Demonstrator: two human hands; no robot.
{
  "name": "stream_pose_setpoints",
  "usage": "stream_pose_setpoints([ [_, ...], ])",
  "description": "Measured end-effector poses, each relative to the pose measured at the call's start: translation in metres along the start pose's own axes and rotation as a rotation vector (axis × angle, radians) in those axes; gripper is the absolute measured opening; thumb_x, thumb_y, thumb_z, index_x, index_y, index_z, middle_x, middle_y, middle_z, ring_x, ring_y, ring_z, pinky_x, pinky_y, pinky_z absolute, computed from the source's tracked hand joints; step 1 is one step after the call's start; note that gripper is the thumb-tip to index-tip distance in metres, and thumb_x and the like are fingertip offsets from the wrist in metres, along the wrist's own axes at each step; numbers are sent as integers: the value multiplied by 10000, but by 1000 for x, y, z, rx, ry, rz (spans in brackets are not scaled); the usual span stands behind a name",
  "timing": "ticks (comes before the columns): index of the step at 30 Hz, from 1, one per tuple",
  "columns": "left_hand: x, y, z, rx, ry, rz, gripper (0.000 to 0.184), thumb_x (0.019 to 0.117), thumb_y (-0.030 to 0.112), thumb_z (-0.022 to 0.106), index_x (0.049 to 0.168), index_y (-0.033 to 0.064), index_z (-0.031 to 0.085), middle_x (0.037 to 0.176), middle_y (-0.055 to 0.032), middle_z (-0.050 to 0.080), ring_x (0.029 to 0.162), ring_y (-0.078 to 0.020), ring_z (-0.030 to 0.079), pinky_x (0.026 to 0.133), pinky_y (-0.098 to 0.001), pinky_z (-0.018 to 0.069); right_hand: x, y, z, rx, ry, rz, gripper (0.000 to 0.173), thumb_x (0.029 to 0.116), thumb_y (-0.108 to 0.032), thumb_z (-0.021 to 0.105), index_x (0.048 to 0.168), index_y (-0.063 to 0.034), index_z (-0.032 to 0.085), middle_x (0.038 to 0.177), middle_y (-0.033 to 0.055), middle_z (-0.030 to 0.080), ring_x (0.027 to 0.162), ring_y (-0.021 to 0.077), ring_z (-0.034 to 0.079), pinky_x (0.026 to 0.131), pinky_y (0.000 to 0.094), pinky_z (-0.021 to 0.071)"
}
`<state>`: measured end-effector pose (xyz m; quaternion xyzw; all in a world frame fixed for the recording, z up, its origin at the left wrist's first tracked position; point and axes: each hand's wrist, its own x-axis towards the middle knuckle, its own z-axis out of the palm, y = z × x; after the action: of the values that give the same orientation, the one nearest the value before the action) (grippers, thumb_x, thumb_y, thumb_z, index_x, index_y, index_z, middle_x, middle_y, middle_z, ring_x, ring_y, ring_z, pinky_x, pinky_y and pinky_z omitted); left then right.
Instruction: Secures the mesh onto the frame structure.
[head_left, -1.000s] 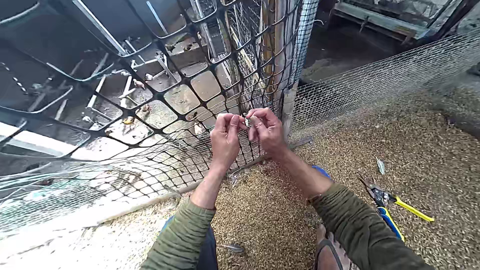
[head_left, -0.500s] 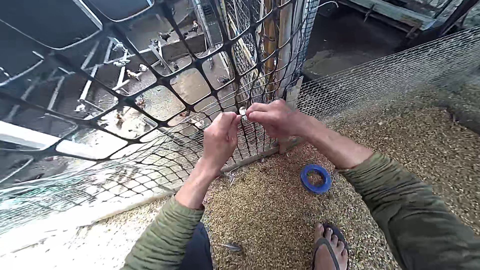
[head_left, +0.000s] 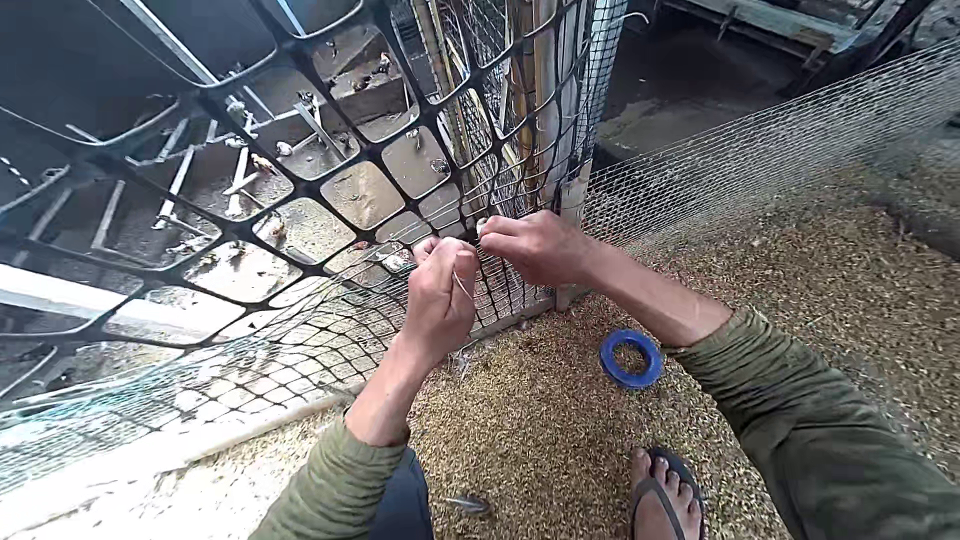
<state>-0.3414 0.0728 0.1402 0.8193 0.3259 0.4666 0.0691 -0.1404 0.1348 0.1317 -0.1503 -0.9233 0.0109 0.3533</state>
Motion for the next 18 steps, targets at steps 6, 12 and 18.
stream_pose_setpoints([
  [6, 4, -2, -7, -23, -34, 22, 684, 1126, 424, 195, 864, -23, 641, 631, -61, 549, 583, -112, 553, 581, -291, 500, -2, 0, -3, -97, 4, -79, 136, 935, 32, 566, 949, -32, 685, 978, 138, 715, 649, 262, 669, 492, 396, 512],
  [12, 21, -7, -14, 88, -15, 156, 602, 1139, 348, 204, 705, 37, 482, 553, -76, 469, 495, -159, 509, 479, -311, 428, 3, 9, -1, -117, 0, -107, 121, 948, 17, 564, 928, -43, 668, 942, 126, 701, 612, 259, 652, 469, 397, 507],
  [18, -26, 5, 2, -101, -48, 58, 611, 1131, 410, 198, 801, 27, 542, 710, -92, 530, 699, -166, 571, 656, -312, 509, -29, -32, 9, 299, 244, 371, 151, 978, -65, 572, 1015, 38, 676, 1092, 140, 695, 945, 176, 694, 812, 345, 607],
])
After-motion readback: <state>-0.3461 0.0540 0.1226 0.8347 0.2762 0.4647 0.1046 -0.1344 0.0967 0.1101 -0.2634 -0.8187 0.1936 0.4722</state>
